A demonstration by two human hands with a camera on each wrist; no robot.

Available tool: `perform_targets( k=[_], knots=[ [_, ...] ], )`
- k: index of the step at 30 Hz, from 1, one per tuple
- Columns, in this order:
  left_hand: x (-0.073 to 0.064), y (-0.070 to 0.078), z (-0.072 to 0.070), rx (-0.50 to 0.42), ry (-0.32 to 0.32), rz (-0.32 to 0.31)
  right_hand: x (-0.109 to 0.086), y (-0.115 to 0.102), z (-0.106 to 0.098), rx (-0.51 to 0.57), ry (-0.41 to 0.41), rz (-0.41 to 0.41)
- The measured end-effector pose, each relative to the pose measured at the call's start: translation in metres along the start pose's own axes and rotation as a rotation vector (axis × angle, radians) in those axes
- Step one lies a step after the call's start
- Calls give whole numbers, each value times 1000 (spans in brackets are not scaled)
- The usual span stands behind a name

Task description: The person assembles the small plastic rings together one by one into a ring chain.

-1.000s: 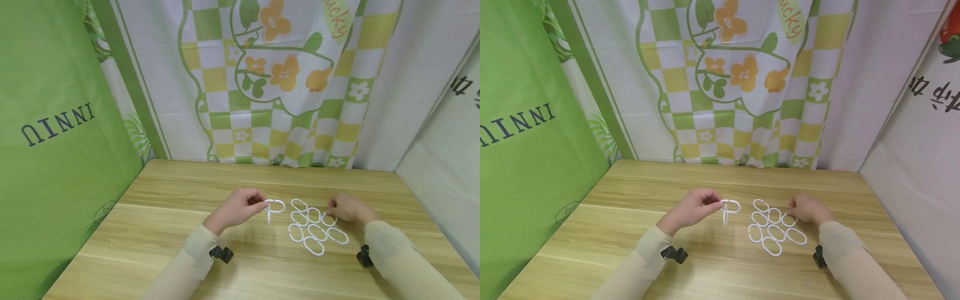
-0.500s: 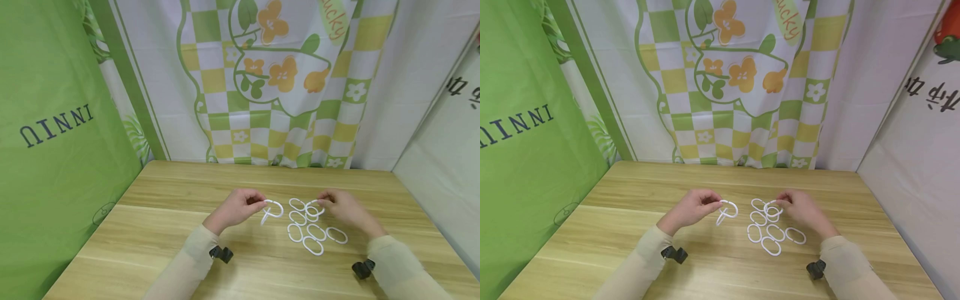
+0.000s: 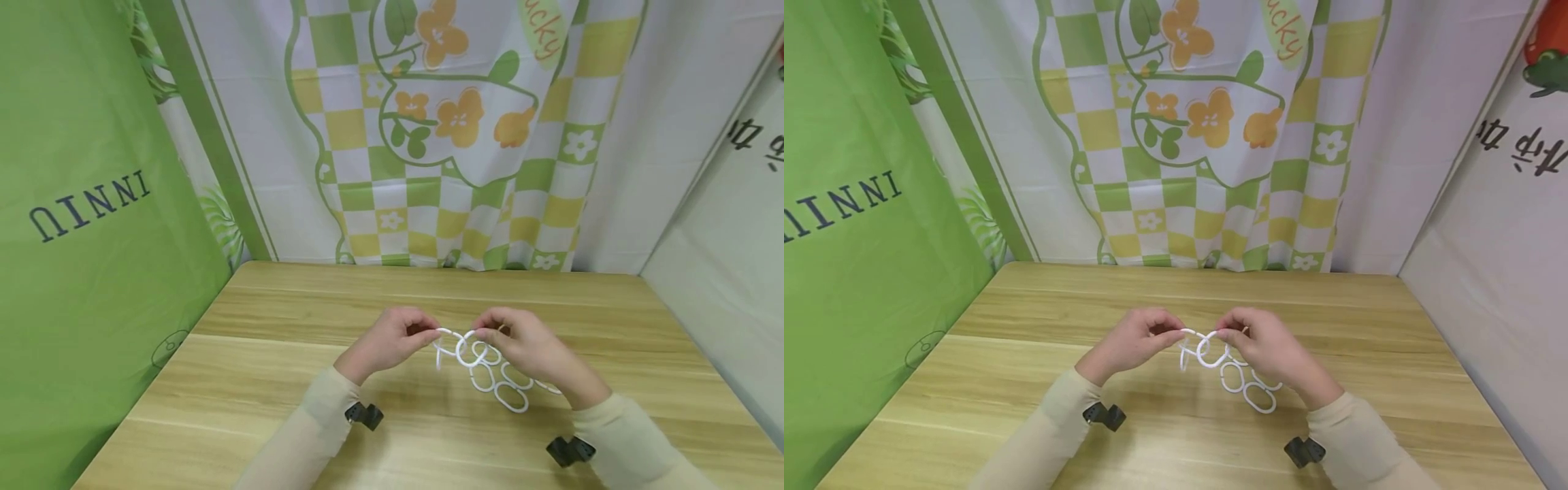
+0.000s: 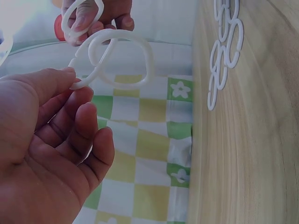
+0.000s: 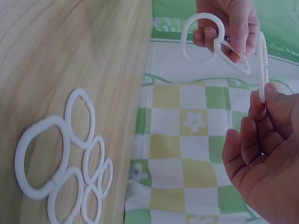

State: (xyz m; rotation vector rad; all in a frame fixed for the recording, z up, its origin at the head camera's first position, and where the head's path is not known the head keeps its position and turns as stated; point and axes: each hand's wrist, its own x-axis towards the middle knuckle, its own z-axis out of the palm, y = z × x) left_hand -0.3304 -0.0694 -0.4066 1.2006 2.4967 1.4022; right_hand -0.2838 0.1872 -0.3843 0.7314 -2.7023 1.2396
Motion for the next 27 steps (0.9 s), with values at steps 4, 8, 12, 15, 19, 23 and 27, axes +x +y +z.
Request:
perform_targets(
  k=[4, 8, 12, 15, 19, 23, 27],
  knots=[
    [1, 1, 2, 1, -13, 39, 2, -2, 4, 11, -12, 14],
    [2, 3, 3, 10, -26, 61, 3, -2, 7, 15, -12, 18],
    [2, 5, 3, 22, -32, 75, 4, -3, 8, -3, -16, 20],
    [2, 6, 3, 22, -35, 80, 4, -4, 9, -19, -25, 32],
    [1, 6, 3, 24, -32, 90, 4, -4, 9, -21, -35, 49],
    [0, 7, 3, 25, -28, 98, 3, -5, 10, -13, -36, 47],
    [-2, 8, 3, 10, -29, 83, 2, -4, 12, -18, -35, 41]
  ],
)
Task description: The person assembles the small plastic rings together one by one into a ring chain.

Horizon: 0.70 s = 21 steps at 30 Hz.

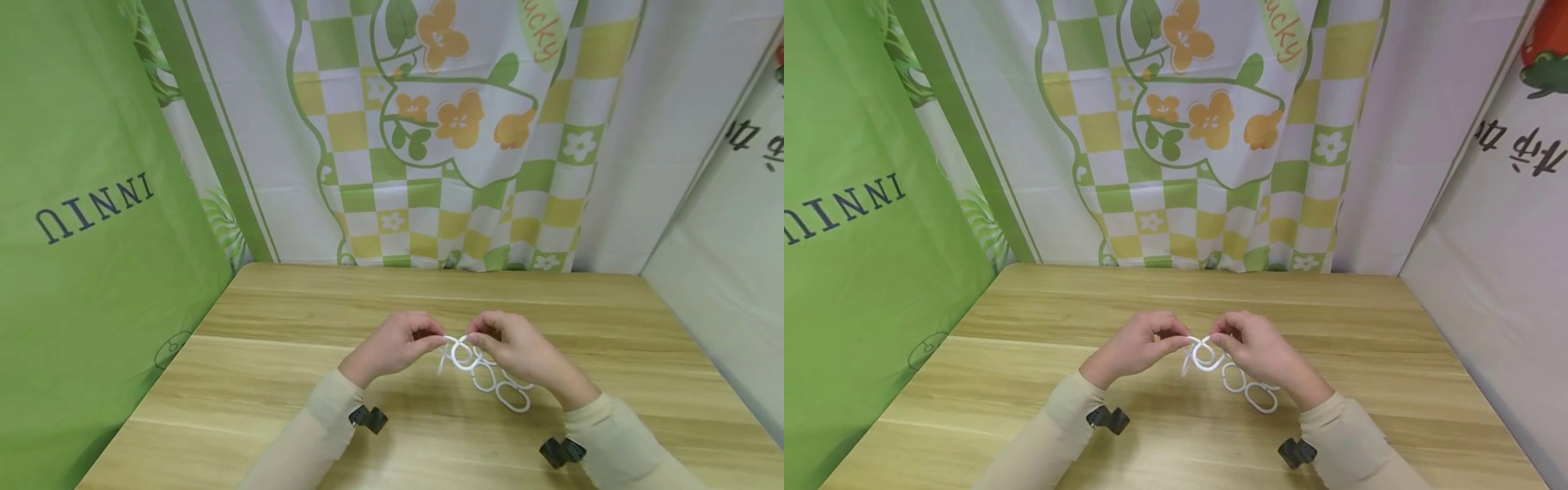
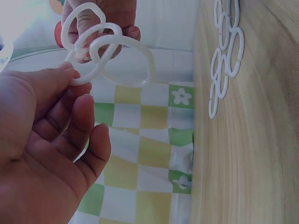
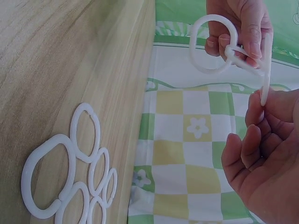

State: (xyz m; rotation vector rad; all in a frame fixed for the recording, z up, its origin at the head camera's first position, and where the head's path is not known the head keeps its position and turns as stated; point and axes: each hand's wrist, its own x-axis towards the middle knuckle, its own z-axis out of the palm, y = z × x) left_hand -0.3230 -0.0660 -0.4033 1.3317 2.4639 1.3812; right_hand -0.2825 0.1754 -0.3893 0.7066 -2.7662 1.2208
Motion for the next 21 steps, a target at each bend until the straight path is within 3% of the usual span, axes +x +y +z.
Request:
perform_targets(
  k=[5, 13, 21],
  knots=[
    [-2, 2, -2, -21, -6, -15, -1, -1, 2, 13, 21, 13],
    [-1, 2, -3, -26, -12, -98, 0, -4, 2, 8, 140, 62],
    [0, 0, 4, -67, 6, -105, 0, -8, 4, 39, 183, 60]
  ],
)
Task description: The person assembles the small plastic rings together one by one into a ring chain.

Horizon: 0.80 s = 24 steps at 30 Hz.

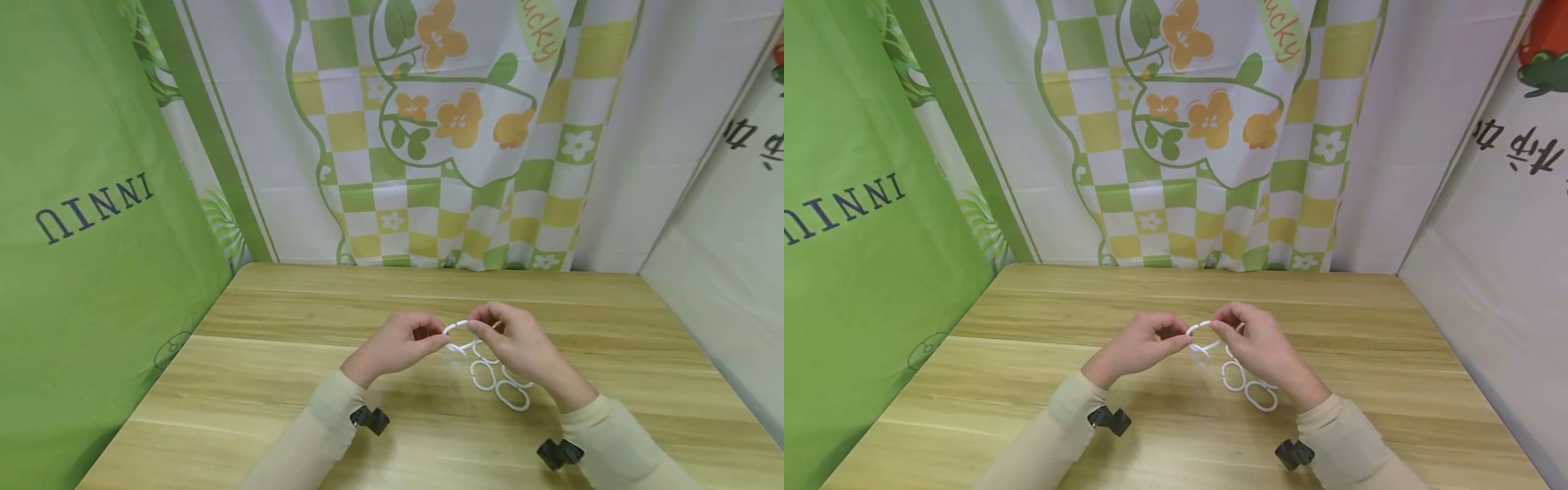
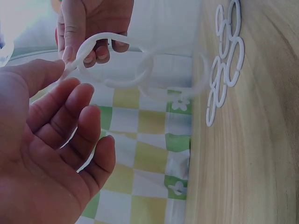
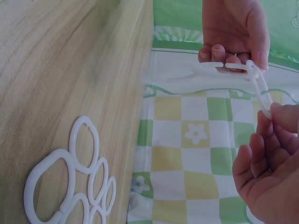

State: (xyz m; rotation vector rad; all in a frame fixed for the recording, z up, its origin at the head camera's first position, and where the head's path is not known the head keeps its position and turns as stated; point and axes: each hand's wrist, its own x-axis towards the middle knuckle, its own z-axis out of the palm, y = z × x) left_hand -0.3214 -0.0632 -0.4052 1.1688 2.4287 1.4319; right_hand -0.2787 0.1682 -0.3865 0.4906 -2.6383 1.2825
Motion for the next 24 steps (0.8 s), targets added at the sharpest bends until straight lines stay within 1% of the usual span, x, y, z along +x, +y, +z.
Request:
perform_targets(
  k=[5, 9, 13, 16, 20, 24],
  knots=[
    [0, 0, 0, 6, 16, -18, 0, 4, -2, 13, -19, -4],
    [-1, -1, -2, 22, 29, -41, 0, 14, -9, 17, -24, 32],
    [-1, 0, -4, 34, 34, -52, 0, 38, -20, -28, -33, 68],
    [-2, 1, -5, 43, 31, -54, -2, 59, -27, -68, -56, 95],
    [-2, 1, -5, 48, 26, -40, -6, 81, -33, -113, -94, 112],
    [-1, 1, -3, 44, 29, -24, -5, 99, -35, -161, -141, 121]
  ],
)
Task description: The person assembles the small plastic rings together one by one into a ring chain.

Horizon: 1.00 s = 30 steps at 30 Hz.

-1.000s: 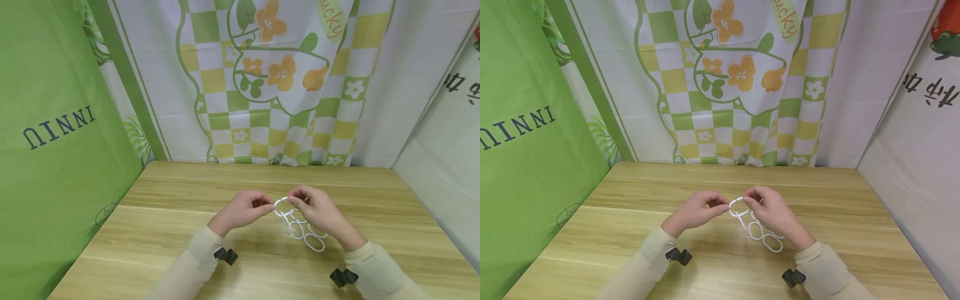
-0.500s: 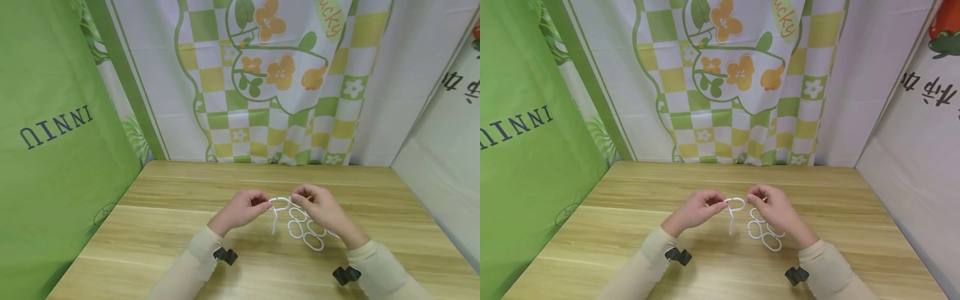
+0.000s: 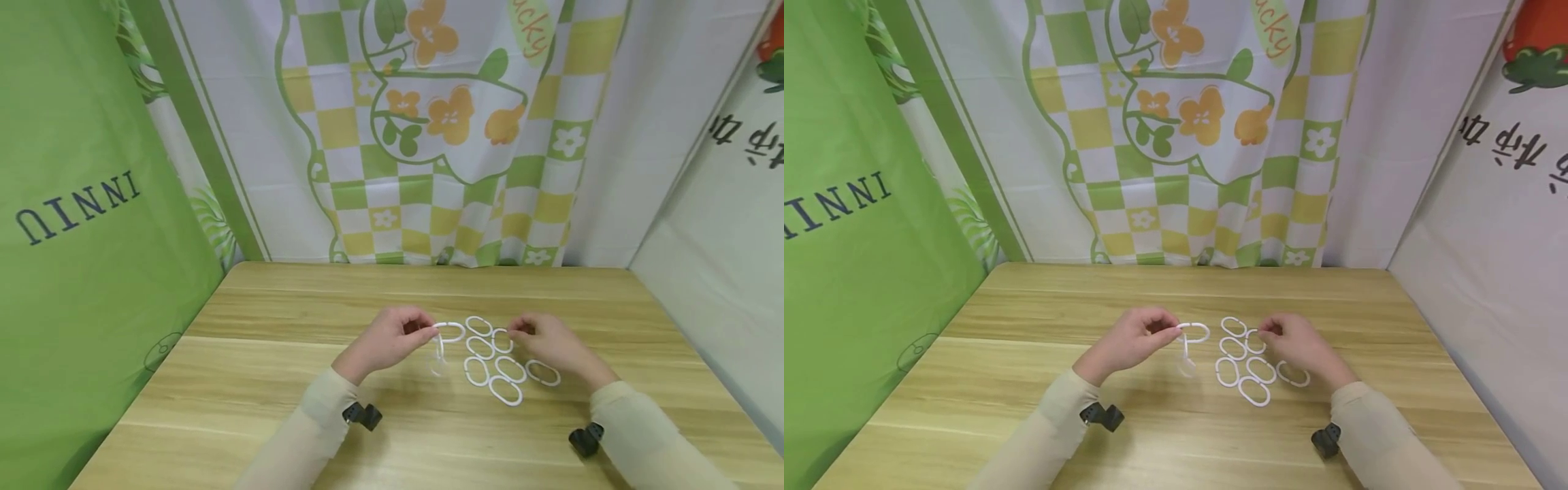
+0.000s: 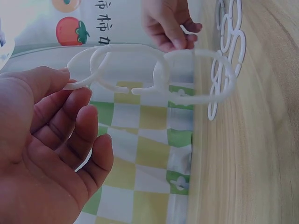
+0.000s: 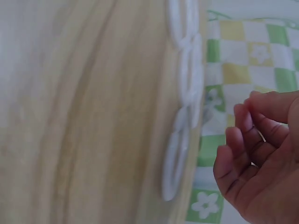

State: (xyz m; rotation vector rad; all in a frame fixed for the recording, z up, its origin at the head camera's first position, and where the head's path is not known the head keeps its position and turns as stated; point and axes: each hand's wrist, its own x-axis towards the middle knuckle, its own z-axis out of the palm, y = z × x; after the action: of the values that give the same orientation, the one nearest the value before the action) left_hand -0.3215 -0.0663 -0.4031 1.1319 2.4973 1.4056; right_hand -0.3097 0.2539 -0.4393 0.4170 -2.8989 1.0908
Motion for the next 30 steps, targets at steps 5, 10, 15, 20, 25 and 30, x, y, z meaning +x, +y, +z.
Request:
perform_targets(
  k=[5, 10, 15, 20, 25, 30],
  knots=[
    [-1, -3, 1, -17, -6, 26, 16, 12, 5, -68, -64, 62],
    [-1, -4, 1, -11, -12, 29, 30, 15, 7, -145, -87, 81],
    [0, -4, -1, 13, -14, 22, 39, 17, 6, -202, -125, 65],
    [-1, -3, -2, 11, -19, 12, 37, 16, 6, -229, -162, 69],
    [0, -2, -2, 12, -18, 27, 33, 14, 3, -196, -185, 80],
    [0, -4, -1, 17, -21, 32, 27, 5, -2, -104, -146, 65]
  ],
)
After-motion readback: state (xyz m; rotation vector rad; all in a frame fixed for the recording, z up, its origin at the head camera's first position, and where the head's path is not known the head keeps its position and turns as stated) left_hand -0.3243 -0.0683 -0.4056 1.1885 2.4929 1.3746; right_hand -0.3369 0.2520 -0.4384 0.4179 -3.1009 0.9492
